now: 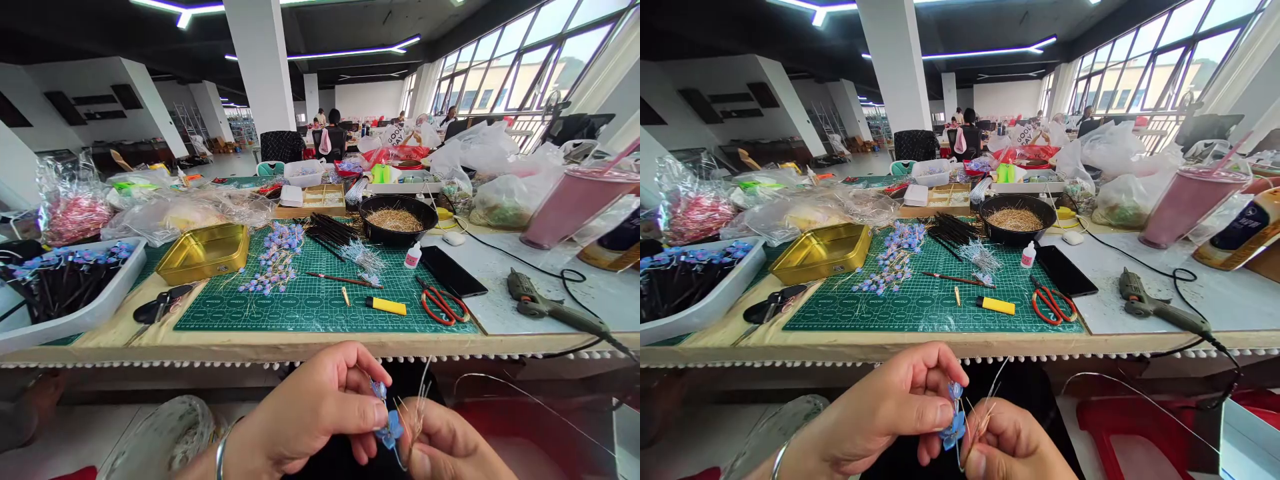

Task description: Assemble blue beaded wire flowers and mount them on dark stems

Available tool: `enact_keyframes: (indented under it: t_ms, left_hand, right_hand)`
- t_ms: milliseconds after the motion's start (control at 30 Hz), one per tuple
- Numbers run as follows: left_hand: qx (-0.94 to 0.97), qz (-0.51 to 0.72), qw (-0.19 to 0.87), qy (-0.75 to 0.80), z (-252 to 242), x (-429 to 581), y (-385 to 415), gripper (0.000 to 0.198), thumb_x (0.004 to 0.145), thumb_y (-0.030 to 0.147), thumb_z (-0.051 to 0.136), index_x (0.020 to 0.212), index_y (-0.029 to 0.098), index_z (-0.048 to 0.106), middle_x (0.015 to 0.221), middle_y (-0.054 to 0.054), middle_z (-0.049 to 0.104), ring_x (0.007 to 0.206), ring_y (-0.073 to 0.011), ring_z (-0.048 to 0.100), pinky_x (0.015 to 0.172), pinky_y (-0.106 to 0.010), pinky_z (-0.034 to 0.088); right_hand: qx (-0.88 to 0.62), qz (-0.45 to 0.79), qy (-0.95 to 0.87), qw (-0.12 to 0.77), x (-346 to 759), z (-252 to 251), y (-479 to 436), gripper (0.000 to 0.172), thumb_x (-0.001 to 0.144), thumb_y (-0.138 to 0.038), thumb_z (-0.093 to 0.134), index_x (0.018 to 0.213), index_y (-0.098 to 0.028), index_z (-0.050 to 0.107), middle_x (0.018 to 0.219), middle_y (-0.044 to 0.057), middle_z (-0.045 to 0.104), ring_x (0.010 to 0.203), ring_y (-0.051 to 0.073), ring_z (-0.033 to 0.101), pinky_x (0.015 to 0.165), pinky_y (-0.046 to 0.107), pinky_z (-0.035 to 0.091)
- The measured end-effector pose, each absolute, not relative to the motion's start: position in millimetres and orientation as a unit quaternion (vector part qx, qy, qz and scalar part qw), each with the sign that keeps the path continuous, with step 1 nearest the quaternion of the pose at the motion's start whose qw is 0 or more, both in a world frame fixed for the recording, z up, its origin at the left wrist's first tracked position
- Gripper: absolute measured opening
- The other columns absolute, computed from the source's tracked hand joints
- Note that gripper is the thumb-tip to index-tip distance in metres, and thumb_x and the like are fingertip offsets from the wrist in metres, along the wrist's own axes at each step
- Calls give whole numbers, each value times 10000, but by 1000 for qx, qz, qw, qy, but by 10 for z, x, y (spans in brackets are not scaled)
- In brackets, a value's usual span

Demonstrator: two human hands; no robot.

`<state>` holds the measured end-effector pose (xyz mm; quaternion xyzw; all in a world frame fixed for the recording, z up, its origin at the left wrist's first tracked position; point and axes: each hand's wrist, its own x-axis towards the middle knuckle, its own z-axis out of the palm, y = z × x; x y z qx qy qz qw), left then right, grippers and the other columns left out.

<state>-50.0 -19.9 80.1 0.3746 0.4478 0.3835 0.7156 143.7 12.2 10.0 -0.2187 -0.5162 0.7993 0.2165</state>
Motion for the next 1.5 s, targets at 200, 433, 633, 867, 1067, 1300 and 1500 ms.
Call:
enact_keyframes:
  t_ms: [200, 433, 633, 867, 1067, 1300, 1500]
  left_hand:
    - [380, 367, 716, 456, 782, -555, -149, 303, 667, 205, 684, 932, 148, 548, 670, 29, 607, 436, -54, 529, 433, -169, 431]
    - [370, 363, 733, 441, 770, -545, -116, 283, 662, 193, 678, 915, 147, 559, 663, 21, 622, 437, -64, 541, 423, -168, 437]
    - [366, 355, 746, 429, 758, -506, -95, 290, 651, 200, 683, 913, 142, 572, 687, 11, 636, 427, -56, 531, 428, -172, 436]
    - [401, 326, 734, 440, 825, -516, -76, 310, 647, 216, 689, 920, 146, 561, 694, 6, 638, 448, -64, 537, 440, -184, 433]
    - [431, 324, 708, 456, 857, -525, -53, 293, 654, 210, 673, 915, 141, 560, 682, 9, 626, 446, -66, 541, 429, -175, 430]
    - [318, 449, 761, 344, 661, -450, -89, 478, 732, 270, 750, 1138, 154, 527, 802, -14, 628, 618, -107, 612, 523, -208, 527]
    - [315, 429, 765, 363, 389, -274, -140, 374, 678, 374, 818, 888, 123, 636, 705, 7, 542, 487, -38, 432, 375, -142, 287]
  right_hand:
    - [-213, 823, -489, 197, 1389, 194, 132, 356, 764, -517, 721, 824, -184, 610, 870, 42, 611, 912, 203, 567, 854, 347, 423]
    - [-162, 848, -470, 185, 1369, 272, 121, 285, 816, -472, 687, 935, -214, 661, 1086, 82, 634, 1090, 229, 548, 961, 377, 371]
    - [-174, 848, -474, 160, 1328, 233, 143, 456, 726, -542, 732, 996, -177, 692, 1004, 79, 616, 1005, 232, 542, 932, 369, 374]
    - [-159, 853, -472, 158, 1339, 241, 157, 403, 746, -496, 740, 997, -183, 693, 1029, 77, 616, 993, 206, 538, 901, 323, 369]
    - [-202, 863, -405, 227, 1308, 384, 92, 286, 767, -452, 749, 852, -188, 681, 947, 68, 683, 909, 164, 610, 800, 250, 416]
    - [-280, 830, -363, 317, 1349, 284, 123, 313, 699, -455, 798, 759, -181, 660, 781, 42, 646, 755, 155, 591, 692, 251, 465]
    - [-318, 795, -333, 394, 1340, 241, 130, 287, 683, -393, 828, 700, -179, 637, 652, 3, 592, 589, 97, 513, 565, 196, 421]
